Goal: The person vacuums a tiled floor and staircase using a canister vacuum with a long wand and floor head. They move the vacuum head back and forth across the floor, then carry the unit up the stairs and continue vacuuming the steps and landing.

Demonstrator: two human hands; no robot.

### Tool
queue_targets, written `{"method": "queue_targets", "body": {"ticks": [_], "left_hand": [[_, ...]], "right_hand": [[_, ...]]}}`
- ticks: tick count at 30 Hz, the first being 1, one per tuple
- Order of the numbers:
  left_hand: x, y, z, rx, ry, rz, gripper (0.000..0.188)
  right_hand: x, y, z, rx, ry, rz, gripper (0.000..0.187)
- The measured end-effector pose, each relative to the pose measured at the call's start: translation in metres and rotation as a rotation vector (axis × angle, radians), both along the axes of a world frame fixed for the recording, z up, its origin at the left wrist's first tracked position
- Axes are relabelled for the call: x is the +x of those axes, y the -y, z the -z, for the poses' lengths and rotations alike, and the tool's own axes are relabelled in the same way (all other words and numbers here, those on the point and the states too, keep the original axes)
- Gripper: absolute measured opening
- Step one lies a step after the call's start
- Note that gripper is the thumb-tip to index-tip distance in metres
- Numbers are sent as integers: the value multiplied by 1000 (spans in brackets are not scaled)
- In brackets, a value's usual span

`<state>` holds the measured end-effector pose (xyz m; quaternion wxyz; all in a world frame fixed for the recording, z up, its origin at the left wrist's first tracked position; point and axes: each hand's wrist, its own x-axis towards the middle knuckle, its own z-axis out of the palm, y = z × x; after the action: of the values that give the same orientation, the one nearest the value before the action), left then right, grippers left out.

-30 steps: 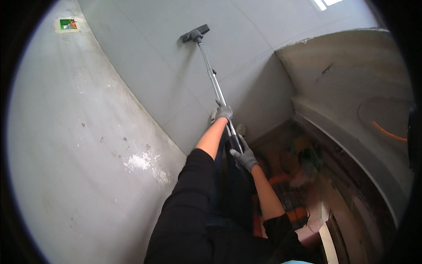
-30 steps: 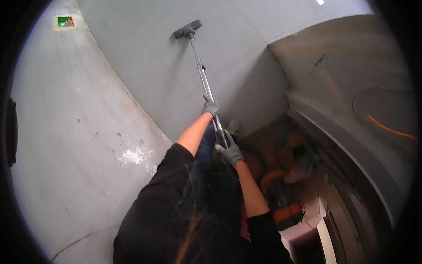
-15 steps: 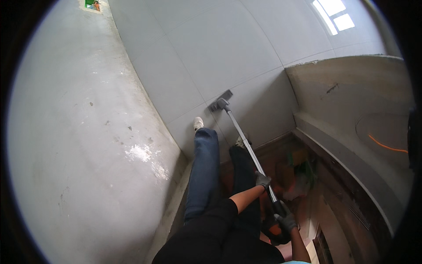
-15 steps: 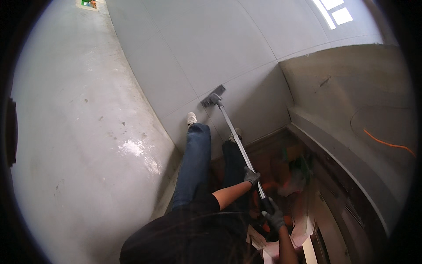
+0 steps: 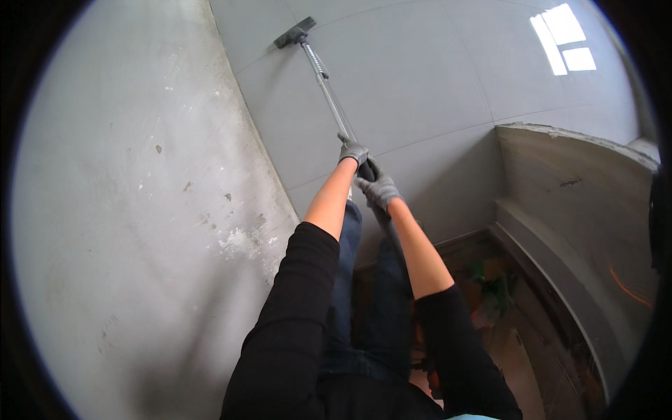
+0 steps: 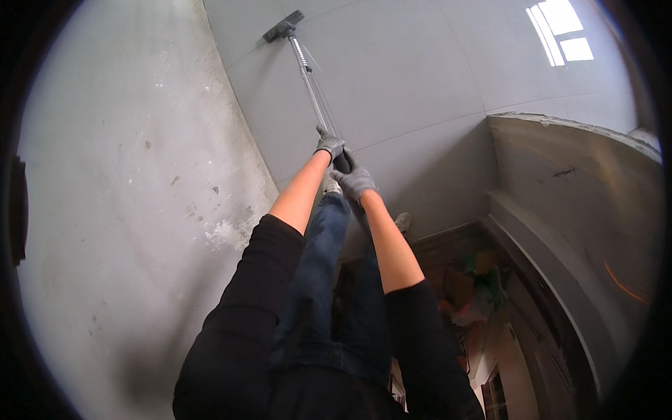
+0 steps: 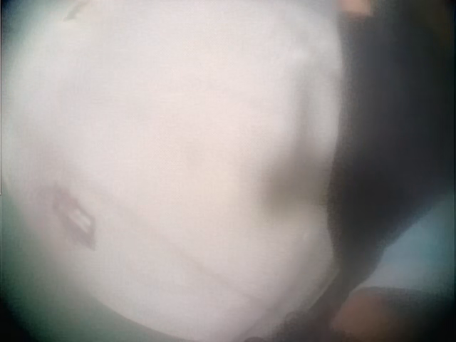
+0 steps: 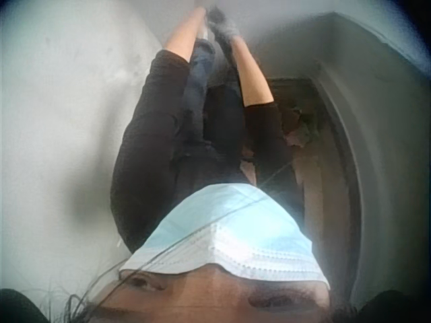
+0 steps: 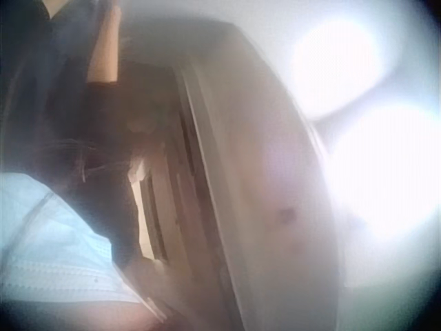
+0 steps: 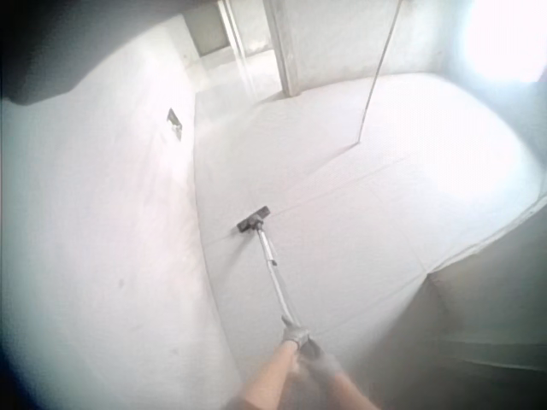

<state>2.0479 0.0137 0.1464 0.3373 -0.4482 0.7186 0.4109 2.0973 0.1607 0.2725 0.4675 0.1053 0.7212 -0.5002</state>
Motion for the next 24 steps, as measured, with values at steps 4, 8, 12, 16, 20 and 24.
{"method": "queue_targets", "body": {"ticks": [4, 8, 12, 16, 20, 24], "left_hand": [[78, -14, 12, 17, 110, 89, 114], [201, -104, -31, 24, 98, -94, 98], [283, -165, -89, 207, 339, -123, 87], [249, -128, -37, 60, 107, -12, 100], [130, 2, 49, -253, -174, -155, 102], [20, 162, 61, -184, 31, 80, 100]], "right_hand": [[91, -30, -13, 46, 40, -24, 87], [204, -142, -116, 79, 364, -27, 86], [262, -190, -211, 102, 337, -20, 90], [208, -137, -196, -25, 395, 165, 91], [94, -13, -106, -200, 192, 62, 89], [24, 112, -33, -124, 163, -2, 77]]}}
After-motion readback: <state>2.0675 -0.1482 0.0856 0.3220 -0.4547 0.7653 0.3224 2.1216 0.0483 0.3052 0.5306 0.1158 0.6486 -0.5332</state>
